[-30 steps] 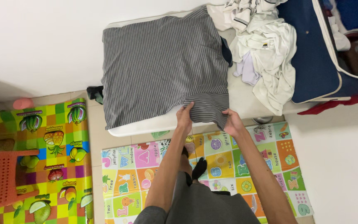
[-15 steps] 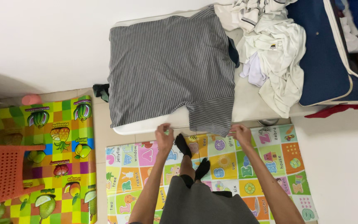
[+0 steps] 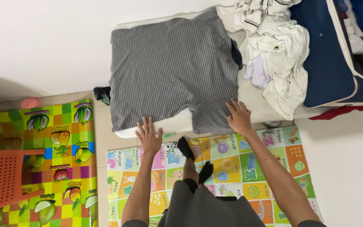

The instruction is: The person folds a striped shirt on a white table and places it into an open suitcase. The person uses their hands to smooth and fold the shirt into a compact rectangle before packing it.

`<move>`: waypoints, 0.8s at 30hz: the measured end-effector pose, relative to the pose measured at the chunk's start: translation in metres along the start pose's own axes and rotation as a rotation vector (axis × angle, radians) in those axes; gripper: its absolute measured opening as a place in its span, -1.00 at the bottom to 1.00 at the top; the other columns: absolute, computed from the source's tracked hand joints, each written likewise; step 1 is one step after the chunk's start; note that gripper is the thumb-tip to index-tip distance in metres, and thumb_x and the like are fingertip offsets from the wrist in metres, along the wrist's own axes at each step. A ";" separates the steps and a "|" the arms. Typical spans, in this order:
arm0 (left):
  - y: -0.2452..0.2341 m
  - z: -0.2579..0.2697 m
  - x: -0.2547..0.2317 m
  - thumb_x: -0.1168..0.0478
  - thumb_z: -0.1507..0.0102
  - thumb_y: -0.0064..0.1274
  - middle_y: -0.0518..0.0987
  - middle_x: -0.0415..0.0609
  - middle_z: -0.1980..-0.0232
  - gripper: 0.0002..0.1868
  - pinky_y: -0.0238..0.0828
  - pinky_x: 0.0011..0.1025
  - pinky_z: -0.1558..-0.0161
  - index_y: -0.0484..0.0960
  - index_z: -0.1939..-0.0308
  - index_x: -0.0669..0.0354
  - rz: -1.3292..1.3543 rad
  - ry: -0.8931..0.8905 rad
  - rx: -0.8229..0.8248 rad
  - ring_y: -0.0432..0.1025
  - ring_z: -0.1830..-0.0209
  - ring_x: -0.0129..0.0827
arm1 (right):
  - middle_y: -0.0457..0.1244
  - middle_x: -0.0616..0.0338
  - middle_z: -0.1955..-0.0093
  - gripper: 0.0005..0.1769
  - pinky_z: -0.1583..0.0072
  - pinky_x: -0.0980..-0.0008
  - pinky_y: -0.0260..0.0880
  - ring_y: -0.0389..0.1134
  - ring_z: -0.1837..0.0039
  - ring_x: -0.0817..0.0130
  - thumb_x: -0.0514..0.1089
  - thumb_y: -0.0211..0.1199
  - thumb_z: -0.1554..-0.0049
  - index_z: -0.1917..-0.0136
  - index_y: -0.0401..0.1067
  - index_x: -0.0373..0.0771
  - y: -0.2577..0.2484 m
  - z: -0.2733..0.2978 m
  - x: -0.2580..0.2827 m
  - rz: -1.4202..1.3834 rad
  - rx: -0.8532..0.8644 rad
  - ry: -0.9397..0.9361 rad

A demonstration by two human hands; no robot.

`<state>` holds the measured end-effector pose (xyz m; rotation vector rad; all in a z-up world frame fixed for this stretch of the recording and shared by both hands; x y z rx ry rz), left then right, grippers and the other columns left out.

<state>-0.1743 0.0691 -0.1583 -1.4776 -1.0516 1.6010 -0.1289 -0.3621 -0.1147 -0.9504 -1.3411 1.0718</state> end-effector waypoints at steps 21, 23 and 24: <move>-0.042 0.029 -0.001 -0.19 -0.20 0.09 -0.16 -0.07 -0.69 -0.13 -0.46 0.47 -0.44 0.17 -0.53 -0.04 -0.062 -0.136 0.017 -0.49 -0.66 0.18 | 0.13 0.27 -0.58 -0.39 -0.53 -0.18 0.10 0.05 -0.62 -0.04 -0.17 0.20 -0.05 -0.39 0.38 0.07 0.009 0.053 -0.020 -0.196 -0.095 -0.008; -0.043 0.025 -0.004 -0.17 -0.23 0.06 -0.12 -0.06 -0.68 -0.15 -0.45 0.49 -0.41 0.17 -0.54 -0.03 0.007 -0.101 0.014 -0.46 -0.66 0.20 | 0.14 0.28 -0.57 -0.40 -0.49 -0.17 0.13 0.08 -0.58 0.00 -0.18 0.17 -0.07 -0.40 0.36 0.03 0.006 0.037 -0.025 -0.257 -0.102 0.083; -0.045 0.023 -0.007 -0.16 -0.25 0.05 -0.10 -0.06 -0.68 -0.16 -0.44 0.50 -0.39 0.18 -0.55 -0.03 0.042 -0.083 0.013 -0.45 -0.66 0.22 | 0.12 0.24 -0.59 -0.35 -0.44 -0.21 0.12 0.06 -0.55 -0.04 -0.19 0.14 -0.06 -0.44 0.32 -0.02 -0.001 0.031 -0.027 -0.302 -0.128 0.109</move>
Point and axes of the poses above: each hand's wrist, its own z-axis away from the middle knuckle, its own y-axis out of the palm, x = y × z, the point moved 7 cm from there along -z, towards the middle knuckle
